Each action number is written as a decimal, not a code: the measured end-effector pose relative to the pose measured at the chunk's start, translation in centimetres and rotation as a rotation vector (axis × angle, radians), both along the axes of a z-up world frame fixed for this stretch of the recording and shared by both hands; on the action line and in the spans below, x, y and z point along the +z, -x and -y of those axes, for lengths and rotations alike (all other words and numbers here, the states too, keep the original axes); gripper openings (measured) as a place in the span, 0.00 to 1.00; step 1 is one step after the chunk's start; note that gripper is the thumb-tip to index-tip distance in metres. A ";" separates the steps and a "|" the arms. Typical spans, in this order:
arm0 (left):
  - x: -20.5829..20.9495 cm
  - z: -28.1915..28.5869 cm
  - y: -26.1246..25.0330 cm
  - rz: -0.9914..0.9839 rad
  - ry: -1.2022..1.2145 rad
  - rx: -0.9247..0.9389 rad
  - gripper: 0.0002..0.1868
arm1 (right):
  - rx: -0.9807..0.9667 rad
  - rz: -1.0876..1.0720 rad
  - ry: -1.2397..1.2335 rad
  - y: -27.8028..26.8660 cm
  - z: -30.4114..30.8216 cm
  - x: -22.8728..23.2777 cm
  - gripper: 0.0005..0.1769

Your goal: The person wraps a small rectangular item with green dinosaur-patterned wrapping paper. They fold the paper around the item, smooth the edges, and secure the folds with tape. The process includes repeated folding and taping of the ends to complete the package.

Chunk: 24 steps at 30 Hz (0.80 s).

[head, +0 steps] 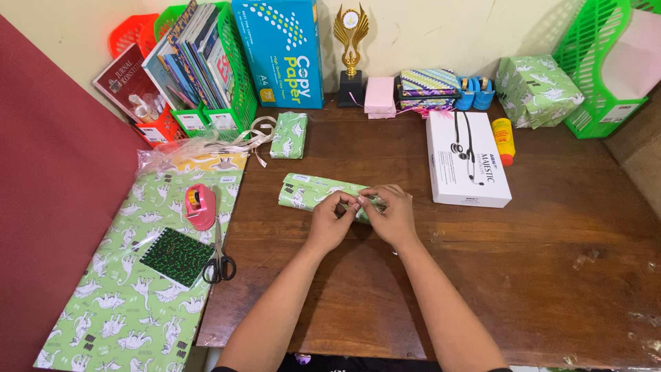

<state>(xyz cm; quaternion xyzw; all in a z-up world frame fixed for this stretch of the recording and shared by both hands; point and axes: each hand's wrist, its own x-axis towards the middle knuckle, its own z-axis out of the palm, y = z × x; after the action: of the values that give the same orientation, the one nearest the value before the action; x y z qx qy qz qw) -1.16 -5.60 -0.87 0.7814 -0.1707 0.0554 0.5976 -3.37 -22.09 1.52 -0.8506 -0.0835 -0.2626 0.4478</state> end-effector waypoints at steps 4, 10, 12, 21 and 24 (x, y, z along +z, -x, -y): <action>-0.5 0.1 -0.1 0.017 0.037 -0.022 0.03 | 0.006 0.031 -0.058 0.0 0.0 -0.1 0.07; -1.5 0.1 -0.8 -0.056 0.100 -0.083 0.03 | -0.085 0.114 -0.022 0.2 -0.2 -0.1 0.05; -1.6 0.2 -1.0 -0.046 0.190 -0.146 0.03 | -0.133 0.168 0.042 0.3 -0.2 -0.2 0.04; 0.1 -0.6 -1.0 -0.506 0.271 -0.140 0.07 | -0.096 -0.001 -0.144 0.5 -0.6 -0.5 0.07; 0.6 -0.6 -0.8 -0.551 0.274 -0.126 0.07 | -0.096 -0.009 -0.164 0.4 -0.6 -0.6 0.05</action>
<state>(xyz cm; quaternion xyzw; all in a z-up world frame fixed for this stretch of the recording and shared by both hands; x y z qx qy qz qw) -0.37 -4.97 -0.27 0.6672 -0.0415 -0.1732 0.7233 -3.80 -21.52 0.95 -0.8153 -0.0189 -0.2856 0.5033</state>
